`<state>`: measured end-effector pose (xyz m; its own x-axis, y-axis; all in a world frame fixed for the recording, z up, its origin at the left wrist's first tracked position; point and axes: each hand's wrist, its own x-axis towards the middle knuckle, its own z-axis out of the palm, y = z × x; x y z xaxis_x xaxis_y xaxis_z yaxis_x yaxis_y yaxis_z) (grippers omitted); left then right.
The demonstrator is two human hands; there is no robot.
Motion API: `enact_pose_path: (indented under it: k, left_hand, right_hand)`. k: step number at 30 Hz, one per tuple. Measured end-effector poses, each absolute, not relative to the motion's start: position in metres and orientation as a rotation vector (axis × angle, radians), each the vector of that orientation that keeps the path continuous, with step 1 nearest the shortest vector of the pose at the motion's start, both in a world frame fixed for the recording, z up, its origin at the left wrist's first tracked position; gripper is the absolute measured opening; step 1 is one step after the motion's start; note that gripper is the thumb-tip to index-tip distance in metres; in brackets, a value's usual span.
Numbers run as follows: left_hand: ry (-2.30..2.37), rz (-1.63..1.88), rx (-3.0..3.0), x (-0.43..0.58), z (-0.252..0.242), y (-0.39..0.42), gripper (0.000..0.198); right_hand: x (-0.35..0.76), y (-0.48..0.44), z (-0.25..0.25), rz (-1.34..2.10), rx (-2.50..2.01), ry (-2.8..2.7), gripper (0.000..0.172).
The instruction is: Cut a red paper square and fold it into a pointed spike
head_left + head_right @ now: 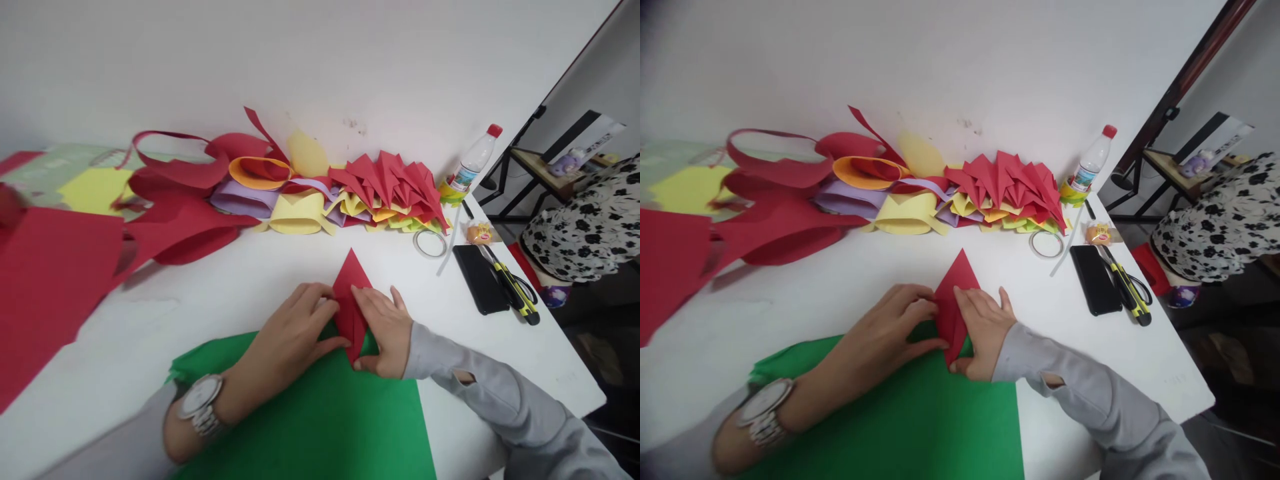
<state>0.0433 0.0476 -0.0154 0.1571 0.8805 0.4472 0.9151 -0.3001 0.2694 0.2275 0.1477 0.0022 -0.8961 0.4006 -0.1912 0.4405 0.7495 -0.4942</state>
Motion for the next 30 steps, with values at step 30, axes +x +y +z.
enact_pose_path:
  k: [30]
  left_hand:
    - [-1.583, -0.372, -2.461, 0.055, -0.029, 0.041, 0.03]
  right_hand:
    - [0.232, 0.153, 0.002, -0.835, 0.626, 2.998, 0.103]
